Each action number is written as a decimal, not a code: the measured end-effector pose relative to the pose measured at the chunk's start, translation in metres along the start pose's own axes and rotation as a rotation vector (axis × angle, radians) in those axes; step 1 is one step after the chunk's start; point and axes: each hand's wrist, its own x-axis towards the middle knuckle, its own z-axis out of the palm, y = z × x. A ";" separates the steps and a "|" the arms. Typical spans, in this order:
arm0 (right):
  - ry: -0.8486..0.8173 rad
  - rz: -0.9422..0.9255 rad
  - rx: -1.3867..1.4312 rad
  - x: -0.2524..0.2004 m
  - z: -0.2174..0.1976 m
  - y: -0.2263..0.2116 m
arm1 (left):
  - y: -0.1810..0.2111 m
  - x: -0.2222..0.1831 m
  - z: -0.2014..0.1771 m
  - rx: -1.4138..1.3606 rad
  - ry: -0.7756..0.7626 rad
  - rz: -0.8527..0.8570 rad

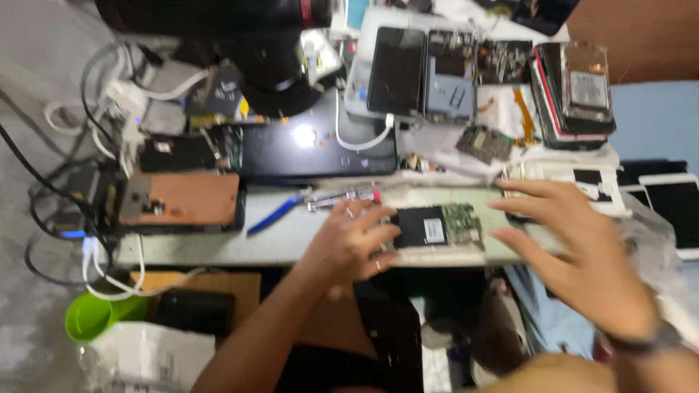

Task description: The person is repairing a mobile phone motherboard. They use a screwdriver to remove screws and a pair of pliers to disconnect a ribbon cable, then lift the motherboard out of the phone casing.

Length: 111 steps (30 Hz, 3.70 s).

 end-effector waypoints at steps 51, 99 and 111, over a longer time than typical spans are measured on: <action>-0.377 -0.340 -0.137 0.064 0.093 0.046 | -0.026 -0.022 -0.035 -0.099 0.253 -0.512; -0.441 -0.009 -0.072 0.035 0.070 0.069 | -0.028 0.005 0.055 -1.180 0.748 -0.537; -0.416 0.018 -0.063 0.034 0.073 0.068 | -0.026 0.006 0.052 -1.260 0.655 -0.544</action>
